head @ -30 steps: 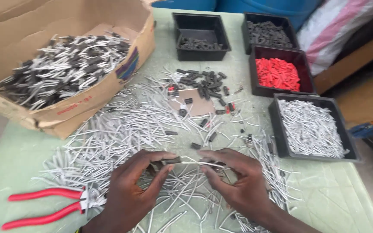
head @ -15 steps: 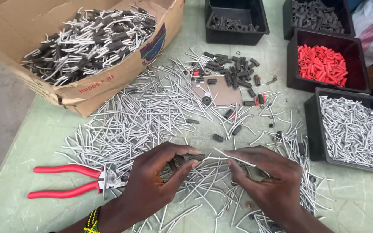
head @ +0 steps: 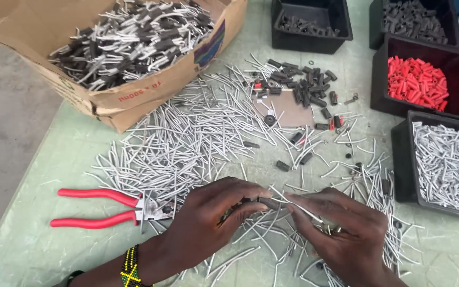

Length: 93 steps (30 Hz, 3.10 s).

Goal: Assembling small electrical connectors onto wires and sorting components into bins

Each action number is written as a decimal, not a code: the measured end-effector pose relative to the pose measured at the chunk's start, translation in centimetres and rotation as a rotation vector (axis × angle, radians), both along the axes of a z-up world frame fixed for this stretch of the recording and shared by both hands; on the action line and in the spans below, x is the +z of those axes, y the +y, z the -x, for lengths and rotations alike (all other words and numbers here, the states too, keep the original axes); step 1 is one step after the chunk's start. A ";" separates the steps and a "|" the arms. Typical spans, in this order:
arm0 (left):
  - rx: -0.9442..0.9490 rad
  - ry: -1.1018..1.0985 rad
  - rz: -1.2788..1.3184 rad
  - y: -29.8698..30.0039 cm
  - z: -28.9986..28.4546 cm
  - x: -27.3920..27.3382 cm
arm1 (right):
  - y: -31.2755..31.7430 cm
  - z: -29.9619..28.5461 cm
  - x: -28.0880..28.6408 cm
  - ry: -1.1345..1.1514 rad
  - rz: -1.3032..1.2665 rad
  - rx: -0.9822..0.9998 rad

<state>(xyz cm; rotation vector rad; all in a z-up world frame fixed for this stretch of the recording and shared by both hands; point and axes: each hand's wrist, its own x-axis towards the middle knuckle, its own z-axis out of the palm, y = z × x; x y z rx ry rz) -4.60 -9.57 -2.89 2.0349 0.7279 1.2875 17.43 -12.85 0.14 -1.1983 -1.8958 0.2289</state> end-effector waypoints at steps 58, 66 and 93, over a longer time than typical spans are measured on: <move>-0.090 -0.473 0.872 -0.1 -1.6 -1.7 | 0.2 0.0 -0.6 0.615 0.762 -0.150; -0.128 -0.529 0.933 0.0 -1.6 -0.7 | -0.2 0.0 -1.4 0.491 0.502 -0.119; -0.048 -0.563 0.890 1.5 -0.2 -0.4 | 2.0 -2.5 -1.3 -0.432 0.022 0.149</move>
